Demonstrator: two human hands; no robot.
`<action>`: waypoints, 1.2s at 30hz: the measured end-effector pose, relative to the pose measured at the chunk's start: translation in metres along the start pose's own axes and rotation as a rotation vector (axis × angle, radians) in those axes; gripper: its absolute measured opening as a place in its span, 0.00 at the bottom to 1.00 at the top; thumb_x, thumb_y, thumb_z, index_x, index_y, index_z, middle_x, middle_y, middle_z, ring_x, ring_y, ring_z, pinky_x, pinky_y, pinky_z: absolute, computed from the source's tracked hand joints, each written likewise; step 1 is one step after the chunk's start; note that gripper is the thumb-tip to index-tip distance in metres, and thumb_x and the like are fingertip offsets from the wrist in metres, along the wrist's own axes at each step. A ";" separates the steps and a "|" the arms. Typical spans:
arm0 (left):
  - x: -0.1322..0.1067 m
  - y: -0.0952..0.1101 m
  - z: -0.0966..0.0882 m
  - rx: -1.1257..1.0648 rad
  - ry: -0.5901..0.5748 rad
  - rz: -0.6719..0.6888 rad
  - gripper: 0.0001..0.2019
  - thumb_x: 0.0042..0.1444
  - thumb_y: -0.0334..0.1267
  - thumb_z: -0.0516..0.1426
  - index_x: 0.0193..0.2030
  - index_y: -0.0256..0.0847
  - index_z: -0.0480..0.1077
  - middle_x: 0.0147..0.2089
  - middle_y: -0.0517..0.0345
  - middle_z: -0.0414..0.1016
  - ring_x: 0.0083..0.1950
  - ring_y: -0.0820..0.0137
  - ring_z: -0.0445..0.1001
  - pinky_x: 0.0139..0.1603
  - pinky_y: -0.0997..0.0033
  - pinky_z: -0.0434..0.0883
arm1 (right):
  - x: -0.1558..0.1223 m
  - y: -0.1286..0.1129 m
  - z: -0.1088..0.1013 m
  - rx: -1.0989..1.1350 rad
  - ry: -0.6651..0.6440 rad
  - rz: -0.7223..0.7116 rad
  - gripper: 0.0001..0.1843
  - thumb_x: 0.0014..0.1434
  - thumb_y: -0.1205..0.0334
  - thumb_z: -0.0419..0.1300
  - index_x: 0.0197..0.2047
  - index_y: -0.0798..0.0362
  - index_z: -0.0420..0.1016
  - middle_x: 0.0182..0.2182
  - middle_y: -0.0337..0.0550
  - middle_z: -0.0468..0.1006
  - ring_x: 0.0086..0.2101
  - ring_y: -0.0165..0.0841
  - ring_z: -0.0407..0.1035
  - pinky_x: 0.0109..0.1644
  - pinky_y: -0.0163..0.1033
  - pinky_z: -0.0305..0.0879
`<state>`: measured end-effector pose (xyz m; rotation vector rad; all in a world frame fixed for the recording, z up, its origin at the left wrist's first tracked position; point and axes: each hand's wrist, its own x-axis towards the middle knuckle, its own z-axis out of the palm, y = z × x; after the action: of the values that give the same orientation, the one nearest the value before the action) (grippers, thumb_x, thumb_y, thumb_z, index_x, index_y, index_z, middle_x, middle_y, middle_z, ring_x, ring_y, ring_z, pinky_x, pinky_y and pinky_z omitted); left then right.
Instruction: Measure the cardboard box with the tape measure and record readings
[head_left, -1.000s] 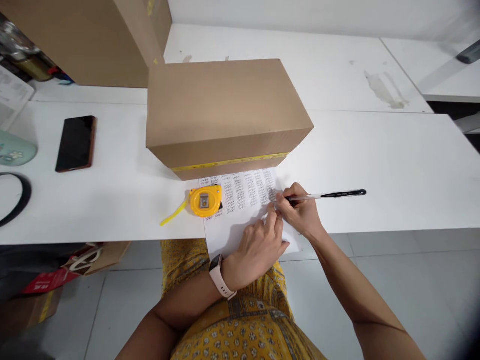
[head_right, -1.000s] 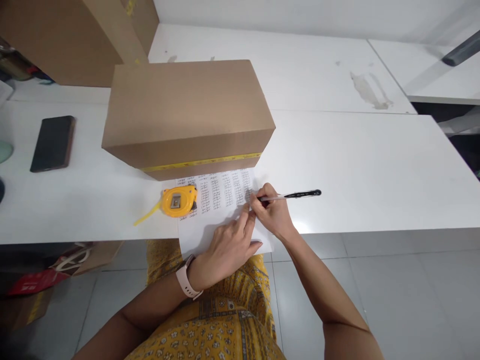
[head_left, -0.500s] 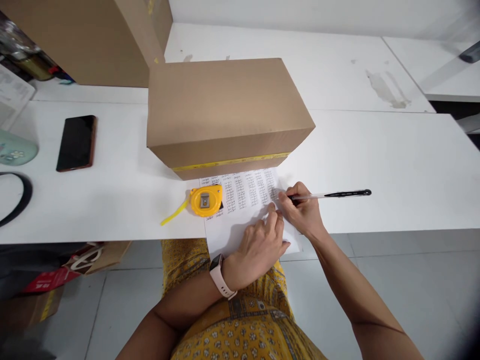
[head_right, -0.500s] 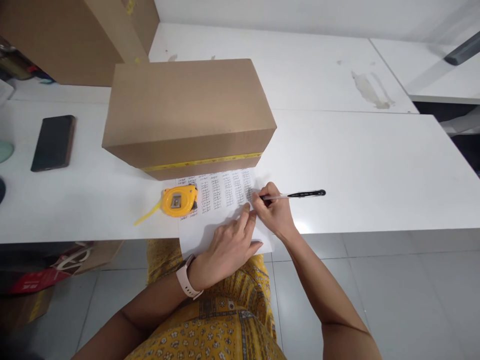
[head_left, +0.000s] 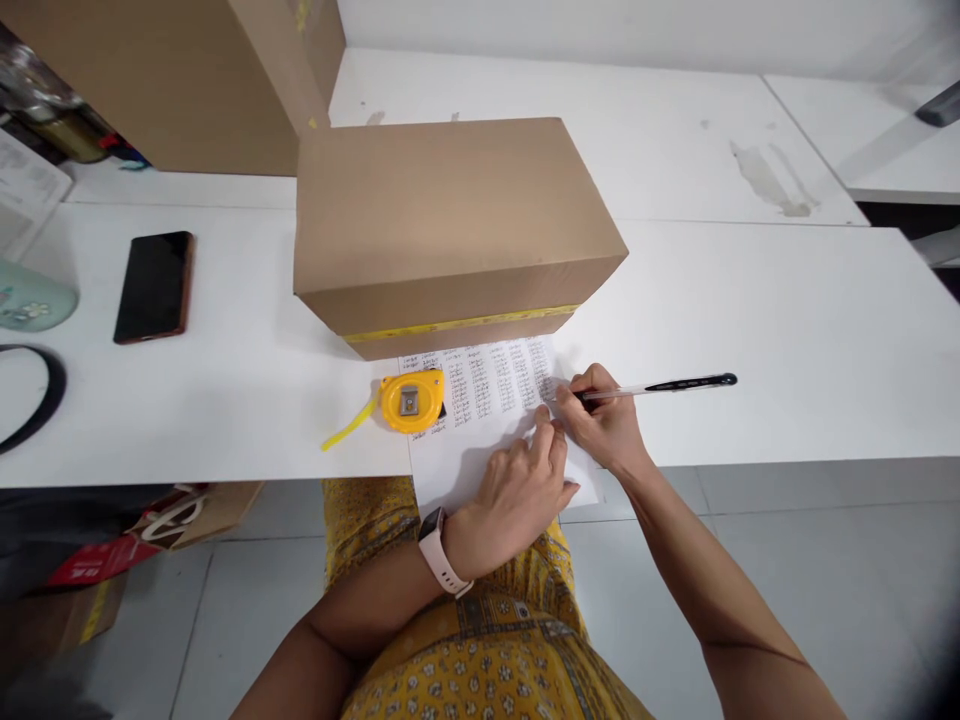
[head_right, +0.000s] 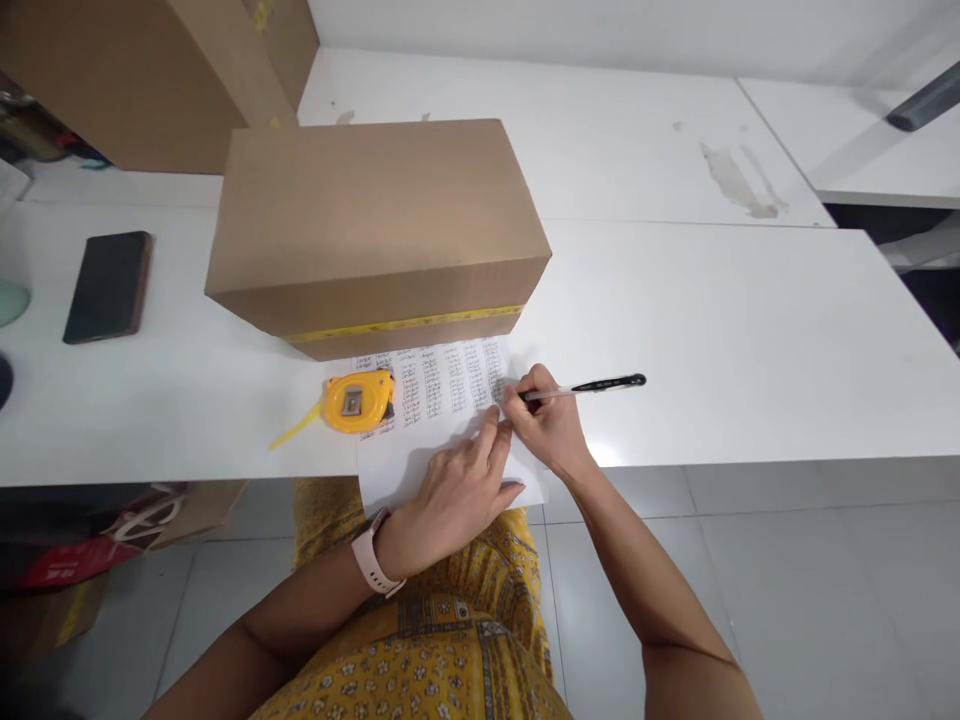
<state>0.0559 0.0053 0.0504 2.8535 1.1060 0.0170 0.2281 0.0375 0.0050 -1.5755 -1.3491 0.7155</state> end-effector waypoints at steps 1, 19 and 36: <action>0.000 0.000 -0.001 0.002 0.000 0.002 0.30 0.69 0.51 0.58 0.68 0.28 0.68 0.73 0.31 0.64 0.46 0.60 0.83 0.35 0.68 0.80 | 0.000 0.000 0.000 0.001 0.004 0.003 0.14 0.61 0.61 0.63 0.28 0.48 0.62 0.20 0.31 0.63 0.21 0.26 0.56 0.24 0.35 0.52; -0.001 0.001 -0.005 0.011 0.004 -0.003 0.27 0.70 0.50 0.57 0.67 0.31 0.70 0.73 0.33 0.63 0.47 0.59 0.82 0.35 0.67 0.80 | 0.001 -0.006 0.000 -0.016 0.027 0.046 0.15 0.59 0.61 0.64 0.27 0.47 0.61 0.18 0.30 0.62 0.20 0.27 0.55 0.24 0.35 0.52; 0.000 0.000 -0.003 0.012 0.014 -0.003 0.28 0.69 0.50 0.58 0.66 0.30 0.70 0.73 0.32 0.64 0.46 0.60 0.82 0.35 0.68 0.80 | 0.002 -0.007 0.000 -0.010 0.014 0.046 0.14 0.58 0.62 0.63 0.27 0.48 0.60 0.18 0.31 0.63 0.20 0.26 0.56 0.24 0.35 0.52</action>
<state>0.0558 0.0050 0.0534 2.8664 1.1171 0.0311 0.2254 0.0390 0.0115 -1.6213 -1.3117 0.7249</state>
